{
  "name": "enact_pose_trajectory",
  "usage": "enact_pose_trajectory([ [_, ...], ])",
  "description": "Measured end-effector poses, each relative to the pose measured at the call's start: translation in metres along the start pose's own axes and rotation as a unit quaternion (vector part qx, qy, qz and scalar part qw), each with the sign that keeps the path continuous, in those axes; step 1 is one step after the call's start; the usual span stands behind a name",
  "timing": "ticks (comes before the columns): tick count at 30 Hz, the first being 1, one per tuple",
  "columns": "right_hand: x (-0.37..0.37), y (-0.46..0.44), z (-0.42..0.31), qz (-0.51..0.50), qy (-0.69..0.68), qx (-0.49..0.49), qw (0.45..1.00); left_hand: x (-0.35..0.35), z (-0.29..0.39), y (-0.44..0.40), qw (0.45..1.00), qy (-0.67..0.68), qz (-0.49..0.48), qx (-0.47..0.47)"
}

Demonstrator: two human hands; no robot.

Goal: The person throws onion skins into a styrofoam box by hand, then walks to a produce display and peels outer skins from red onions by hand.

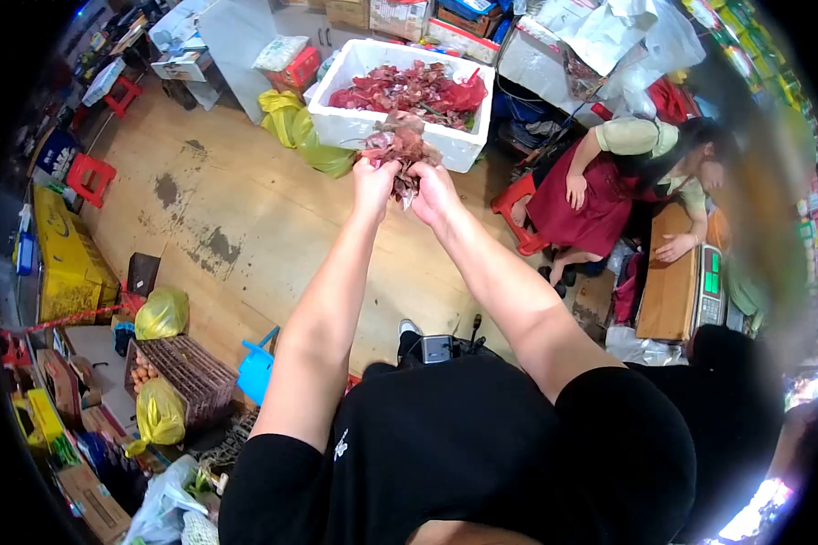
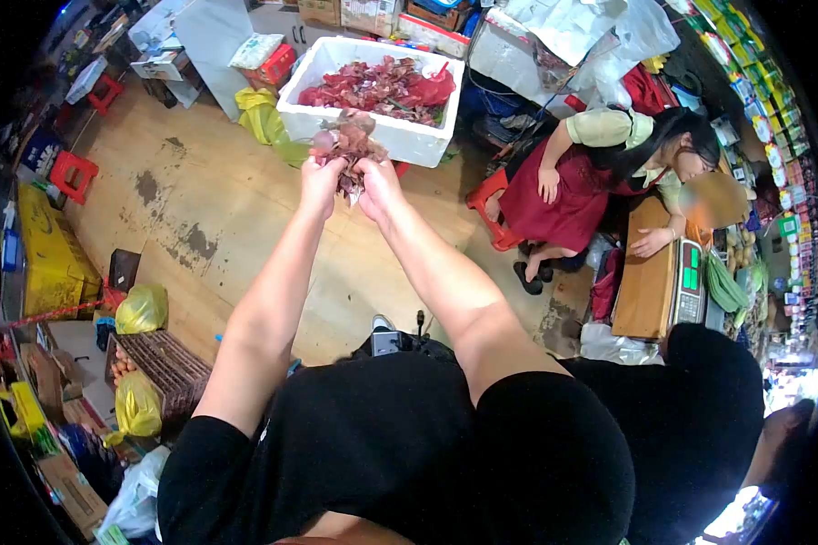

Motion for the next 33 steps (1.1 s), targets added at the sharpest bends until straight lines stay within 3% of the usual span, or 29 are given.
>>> enact_pose_trajectory([
  [8,-0.007,-0.163,-0.035,0.048,0.004,0.026,0.999,-0.042,-0.01,-0.159,0.995,0.073,-0.033,0.057],
  [13,0.017,-0.292,-0.015,0.088,0.04,0.051,0.994,-0.034,-0.082,-0.287,0.993,0.052,-0.048,0.093],
  [19,0.027,-0.462,0.026,0.101,0.078,-0.005,0.992,-0.011,-0.161,-0.447,0.98,0.109,-0.016,0.163],
  [20,0.031,-0.489,0.029,0.106,0.087,-0.011,0.991,-0.01,-0.172,-0.466,0.974,0.083,-0.049,0.207],
  [22,0.032,-0.537,0.05,0.09,0.101,-0.028,0.99,0.004,-0.192,-0.519,0.974,0.059,-0.061,0.208],
  [23,0.033,-0.559,0.048,0.037,0.201,-0.005,0.979,0.007,-0.206,-0.535,0.973,0.052,-0.07,0.212],
  [25,0.096,-0.582,0.048,0.185,0.494,-0.114,0.842,0.018,-0.21,-0.56,0.959,-0.086,-0.137,0.234],
  [27,0.127,-0.601,0.045,0.171,0.641,-0.064,0.746,0.018,-0.188,-0.557,0.907,-0.128,-0.202,0.345],
  [29,0.085,-0.596,0.025,0.149,0.743,-0.043,0.651,0.016,-0.218,-0.57,0.897,-0.072,-0.235,0.368],
  [30,0.079,-0.595,0.028,0.124,0.724,-0.05,0.676,0.015,-0.217,-0.573,0.897,-0.054,-0.225,0.377],
  [33,0.039,-0.589,0.032,0.051,0.742,0.081,0.664,0.014,-0.215,-0.575,0.894,-0.006,-0.211,0.396],
])
Point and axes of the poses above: each hand's wrist, its own y-axis away from the middle knuckle, its own x-axis out of the back of the hand, z = x × y, the point moved 10 cm from there along -y, towards the middle knuckle, and after that the axes turned 6 degrees about -y, right-handed, at the moved point
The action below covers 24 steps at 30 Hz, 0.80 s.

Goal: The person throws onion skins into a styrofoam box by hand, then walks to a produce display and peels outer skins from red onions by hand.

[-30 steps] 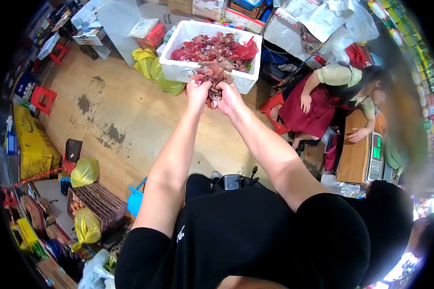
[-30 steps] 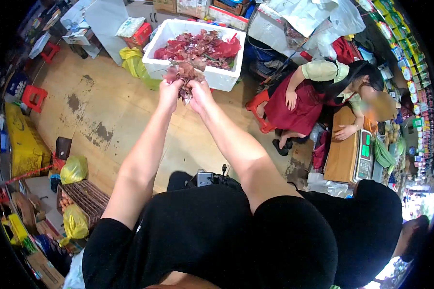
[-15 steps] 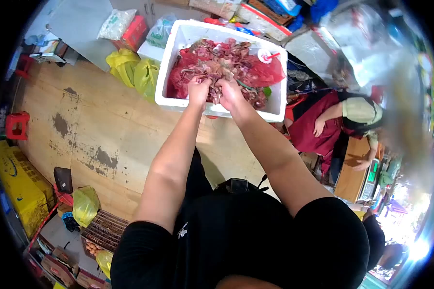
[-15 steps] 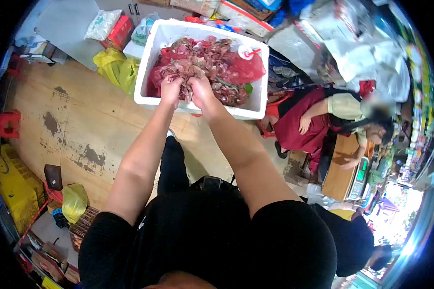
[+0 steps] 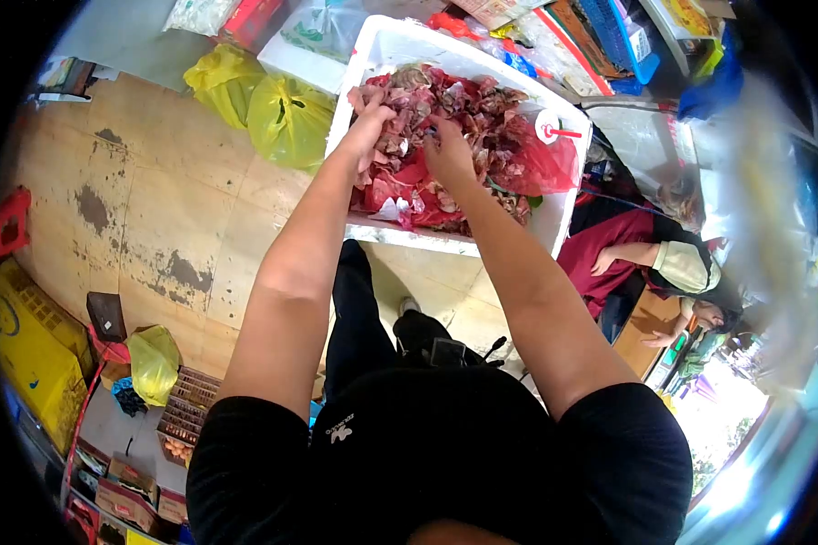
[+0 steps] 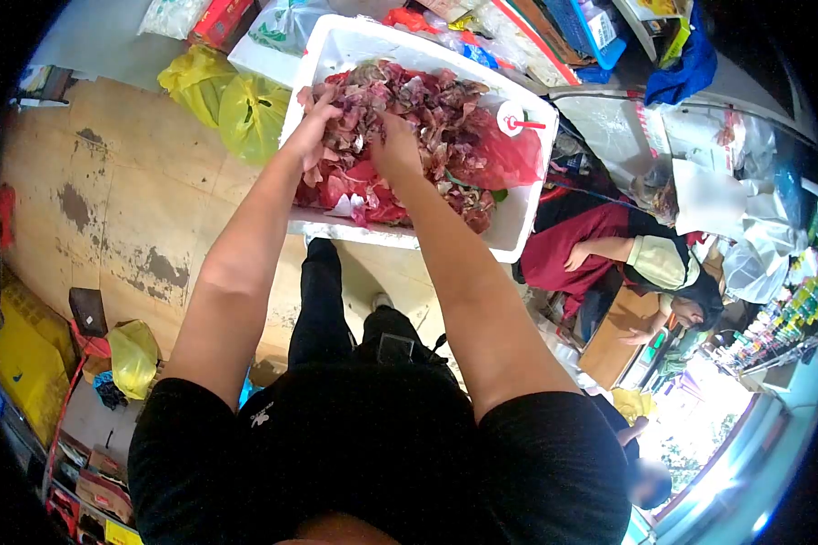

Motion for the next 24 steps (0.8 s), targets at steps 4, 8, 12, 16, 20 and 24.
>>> enact_pose_trajectory([
  [4,-0.034,0.014,-0.051,-0.093,0.057,0.181,0.977,-0.014,0.007,0.007,0.995,0.095,-0.022,0.004],
  [8,-0.052,0.013,0.002,-0.213,0.23,0.027,0.949,-0.005,0.015,0.027,0.995,0.092,0.014,-0.046],
  [12,-0.018,0.014,-0.004,-0.135,0.082,0.087,0.984,0.001,0.014,0.062,0.985,0.131,0.026,-0.105],
  [16,0.011,0.026,-0.041,-0.099,0.035,0.126,0.987,0.004,0.008,0.09,0.95,0.255,0.083,-0.162],
  [20,0.012,0.035,-0.059,-0.13,0.039,0.199,0.971,-0.022,0.0,0.118,0.932,0.303,0.082,-0.18],
  [24,-0.01,0.037,-0.022,-0.268,0.156,0.19,0.931,-0.024,-0.036,0.142,0.976,0.043,0.182,-0.11],
])
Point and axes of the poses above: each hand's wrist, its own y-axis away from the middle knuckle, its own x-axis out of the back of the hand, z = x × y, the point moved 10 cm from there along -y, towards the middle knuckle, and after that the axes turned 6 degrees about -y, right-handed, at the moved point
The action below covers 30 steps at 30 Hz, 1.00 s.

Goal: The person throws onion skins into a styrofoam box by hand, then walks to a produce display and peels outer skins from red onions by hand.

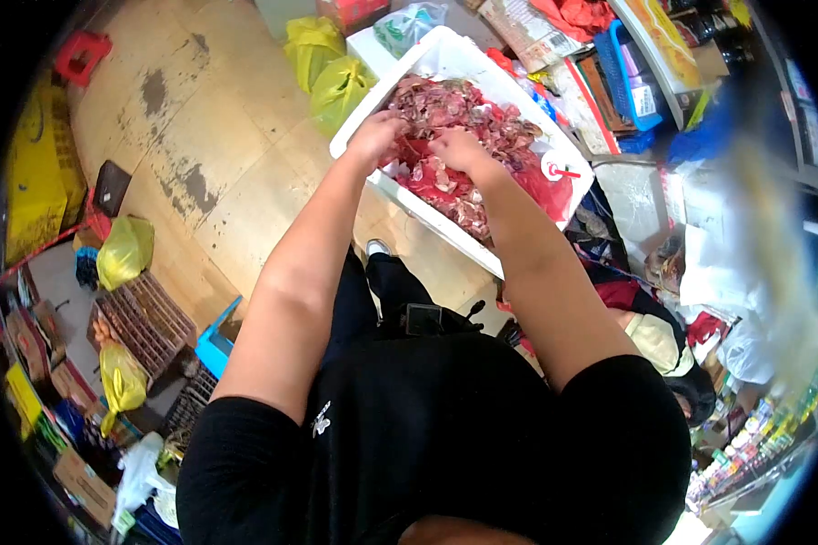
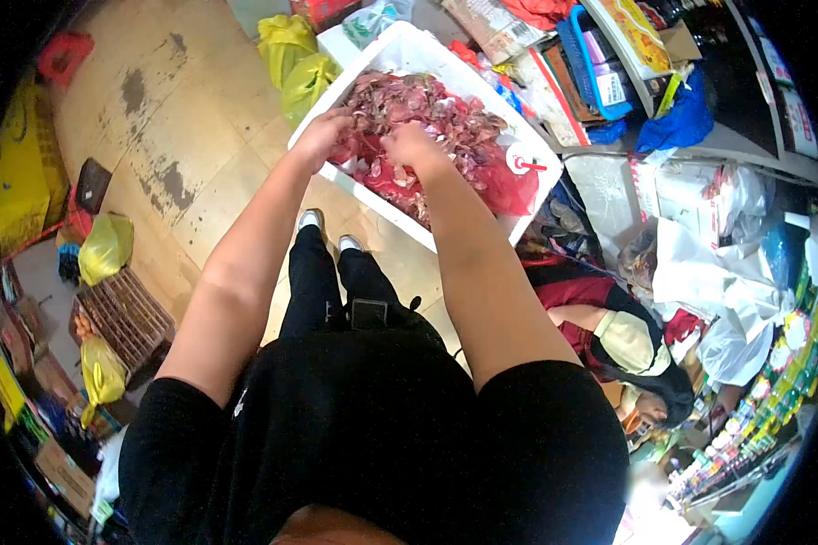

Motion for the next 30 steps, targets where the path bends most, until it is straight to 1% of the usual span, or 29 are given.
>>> enact_pose_trajectory([
  [1,0.004,0.003,0.005,0.0,-0.015,-0.041,0.999,0.006,-0.002,0.016,0.999,-0.036,0.006,0.022],
  [2,0.007,0.005,0.009,-0.001,-0.029,-0.081,0.996,0.017,-0.007,0.025,0.999,-0.018,0.028,0.006],
  [4,-0.002,0.006,0.011,-0.001,-0.005,-0.031,1.0,0.041,-0.02,0.044,0.997,0.019,0.069,-0.024],
  [6,-0.009,0.0,-0.008,0.011,0.149,0.005,0.989,0.067,-0.034,0.069,0.992,0.073,0.103,-0.014],
  [7,-0.033,-0.022,0.019,0.023,0.141,0.02,0.99,0.08,-0.04,0.081,0.988,0.1,0.118,-0.016],
  [9,-0.04,-0.033,0.017,0.083,0.003,0.026,0.996,0.106,-0.051,0.108,0.979,0.142,0.144,-0.022],
  [12,-0.051,-0.033,-0.03,0.056,-0.1,0.022,0.993,0.152,-0.089,0.152,0.965,0.162,0.207,-0.008],
  [13,-0.089,-0.04,-0.034,-0.074,-0.021,0.029,0.997,0.169,-0.109,0.167,0.956,0.178,0.234,-0.005],
  [14,-0.112,-0.039,-0.032,-0.174,0.058,0.032,0.982,0.183,-0.123,0.184,0.946,0.196,0.259,-0.006],
  [16,-0.093,-0.042,-0.044,-0.063,0.051,0.009,0.997,0.207,-0.159,0.217,0.925,0.231,0.301,-0.008],
  [17,-0.077,-0.043,-0.05,-0.003,0.022,-0.008,1.0,0.217,-0.174,0.232,0.915,0.256,0.311,-0.013],
  [18,-0.063,-0.044,-0.062,0.031,0.024,-0.009,0.999,0.224,-0.181,0.245,0.904,0.279,0.323,-0.02],
  [20,-0.04,-0.037,-0.104,0.147,0.054,0.062,0.986,0.23,-0.206,0.272,0.879,0.326,0.347,-0.027],
  [22,-0.072,-0.029,-0.148,0.036,-0.071,0.1,0.992,0.227,-0.216,0.287,0.857,0.399,0.32,-0.057],
  [23,-0.101,-0.019,-0.177,-0.031,-0.111,0.175,0.978,0.224,-0.219,0.291,0.847,0.429,0.307,-0.074],
  [24,-0.12,0.02,-0.223,-0.183,-0.204,0.102,0.956,0.22,-0.214,0.298,0.835,0.456,0.291,-0.096],
  [25,-0.143,0.051,-0.254,-0.278,-0.271,0.085,0.918,0.211,-0.209,0.304,0.829,0.473,0.279,-0.107],
  [26,-0.15,0.082,-0.291,-0.316,-0.281,0.106,0.9,0.208,-0.207,0.308,0.827,0.476,0.275,-0.118],
  [27,-0.158,0.106,-0.316,-0.354,-0.34,0.094,0.866,0.206,-0.203,0.311,0.826,0.479,0.269,-0.128],
  [28,-0.171,0.119,-0.327,-0.362,-0.383,0.107,0.843,0.201,-0.199,0.312,0.825,0.481,0.262,-0.136],
  [30,-0.178,0.13,-0.345,-0.335,-0.403,0.14,0.84,0.192,-0.189,0.312,0.824,0.49,0.243,-0.149],
])
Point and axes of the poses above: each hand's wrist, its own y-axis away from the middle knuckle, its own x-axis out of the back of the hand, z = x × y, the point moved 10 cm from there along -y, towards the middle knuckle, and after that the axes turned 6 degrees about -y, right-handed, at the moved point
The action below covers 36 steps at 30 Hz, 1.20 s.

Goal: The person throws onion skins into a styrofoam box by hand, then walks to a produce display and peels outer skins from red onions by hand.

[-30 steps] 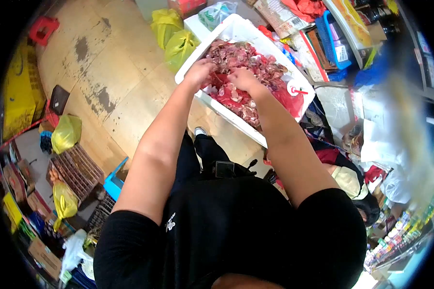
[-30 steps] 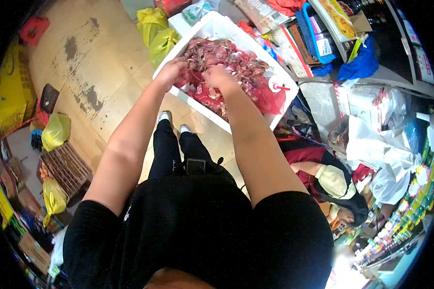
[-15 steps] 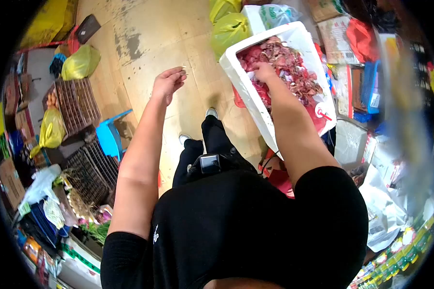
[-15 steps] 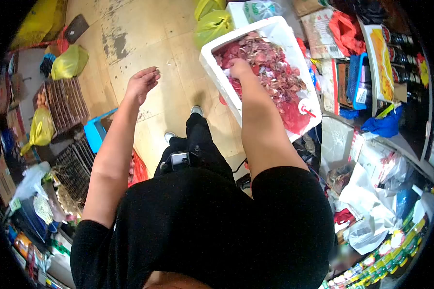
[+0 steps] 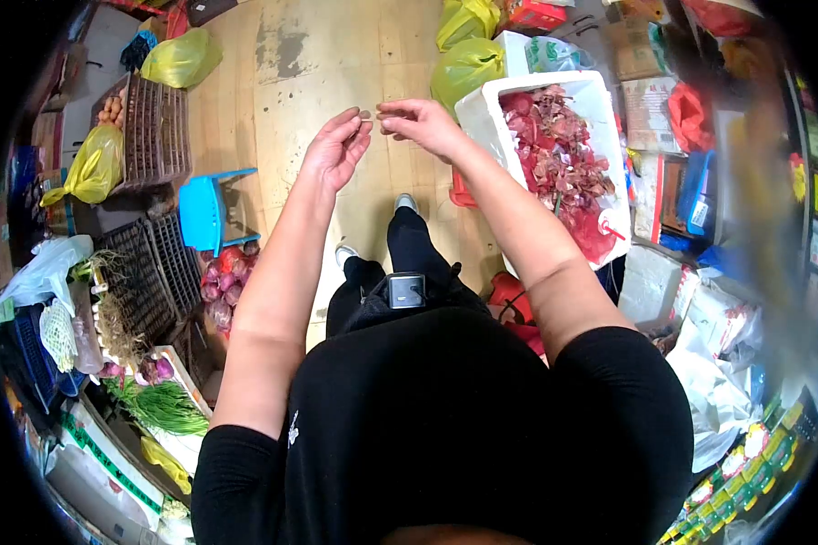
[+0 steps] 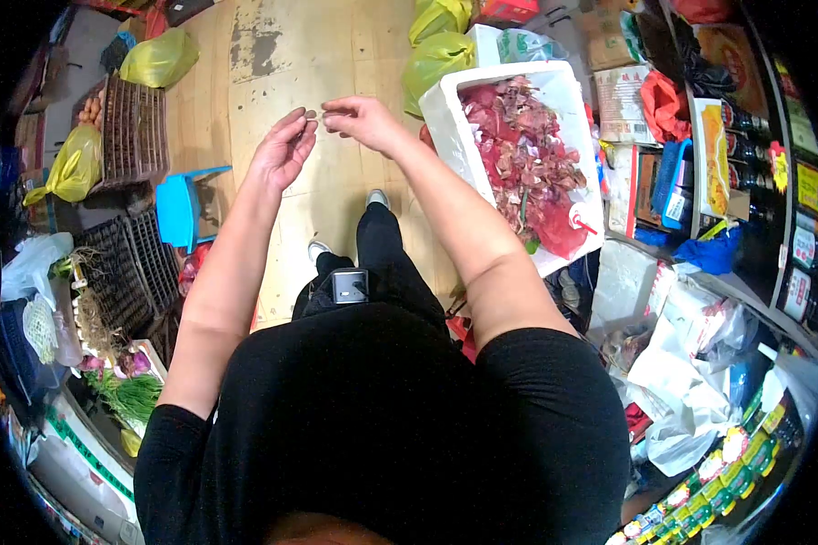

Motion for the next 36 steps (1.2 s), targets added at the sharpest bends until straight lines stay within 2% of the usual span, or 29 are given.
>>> enact_pose_trajectory([
  [3,0.01,0.009,0.004,0.041,-0.048,0.0,0.998,-0.024,-0.015,0.001,1.0,0.014,-0.021,0.015],
  [6,0.049,0.017,0.021,0.05,-0.023,-0.037,0.998,-0.051,-0.033,-0.002,0.999,-0.031,-0.018,0.037],
  [7,0.068,0.024,0.027,0.085,-0.033,-0.053,0.994,-0.064,-0.042,-0.002,0.994,-0.08,-0.033,0.061],
  [10,0.157,0.044,0.018,0.2,0.165,-0.035,0.965,-0.092,-0.053,-0.006,0.973,-0.208,-0.018,0.094],
  [12,0.247,0.063,0.026,0.346,0.246,0.078,0.902,-0.085,-0.051,-0.019,0.966,-0.245,-0.009,0.083],
  [14,0.305,0.083,0.034,0.409,0.296,0.038,0.863,-0.064,-0.037,-0.018,0.967,-0.249,0.027,0.055],
  [15,0.313,0.092,0.023,0.406,0.483,0.042,0.775,-0.043,-0.031,-0.014,0.963,-0.262,0.053,0.045],
  [16,0.328,0.089,0.041,0.368,0.495,-0.026,0.787,-0.017,-0.023,-0.004,0.955,-0.279,0.092,0.038],
  [17,0.342,0.088,0.068,0.326,0.495,-0.142,0.793,0.014,-0.015,0.011,0.946,-0.294,0.134,0.029],
  [18,0.344,0.086,0.086,0.249,0.569,-0.155,0.769,0.047,-0.009,0.03,0.935,-0.306,0.179,0.022],
  [19,0.363,0.085,0.116,0.188,0.59,-0.214,0.755,0.087,-0.008,0.054,0.923,-0.313,0.221,0.027],
  [20,0.315,0.091,0.06,0.19,0.56,-0.212,0.778,0.126,-0.003,0.088,0.908,-0.32,0.269,0.02],
  [21,0.357,0.078,0.103,0.195,0.534,-0.257,0.781,0.171,-0.004,0.126,0.888,-0.315,0.335,0.021],
  [22,0.355,0.074,0.082,0.263,0.538,-0.222,0.769,0.21,-0.006,0.169,0.876,-0.293,0.382,-0.016],
  [23,0.351,0.06,0.07,0.284,0.529,-0.149,0.786,0.26,-0.016,0.207,0.864,-0.308,0.396,-0.041],
  [24,0.351,0.044,0.06,0.305,0.514,-0.077,0.798,0.268,-0.017,0.269,0.82,-0.292,0.491,-0.037],
  [25,0.341,0.025,0.046,0.304,0.571,-0.081,0.759,0.313,-0.043,0.316,0.809,-0.263,0.524,-0.037],
  [26,0.325,0.008,0.031,0.303,0.624,-0.083,0.715,0.321,-0.063,0.374,0.77,-0.229,0.594,0.026],
  [27,0.301,-0.008,0.016,0.309,0.578,-0.052,0.753,0.337,-0.09,0.425,0.75,-0.18,0.636,0.043],
  [28,0.273,-0.021,-0.004,0.315,0.527,-0.023,0.789,0.354,-0.121,0.471,0.746,-0.139,0.65,0.037],
  [29,0.241,-0.038,-0.018,0.295,0.545,-0.046,0.784,0.366,-0.154,0.51,0.743,-0.099,0.661,0.031],
  [30,0.21,-0.052,-0.026,0.306,0.516,0.023,0.8,0.373,-0.19,0.548,0.722,-0.046,0.69,0.023],
  [32,0.148,-0.098,-0.022,0.264,0.503,0.071,0.82,0.373,-0.263,0.602,0.678,0.061,0.732,0.008],
  [36,-0.051,-0.127,-0.007,0.143,0.54,0.116,0.821,0.384,-0.435,0.675,0.598,0.21,0.772,-0.05],
])
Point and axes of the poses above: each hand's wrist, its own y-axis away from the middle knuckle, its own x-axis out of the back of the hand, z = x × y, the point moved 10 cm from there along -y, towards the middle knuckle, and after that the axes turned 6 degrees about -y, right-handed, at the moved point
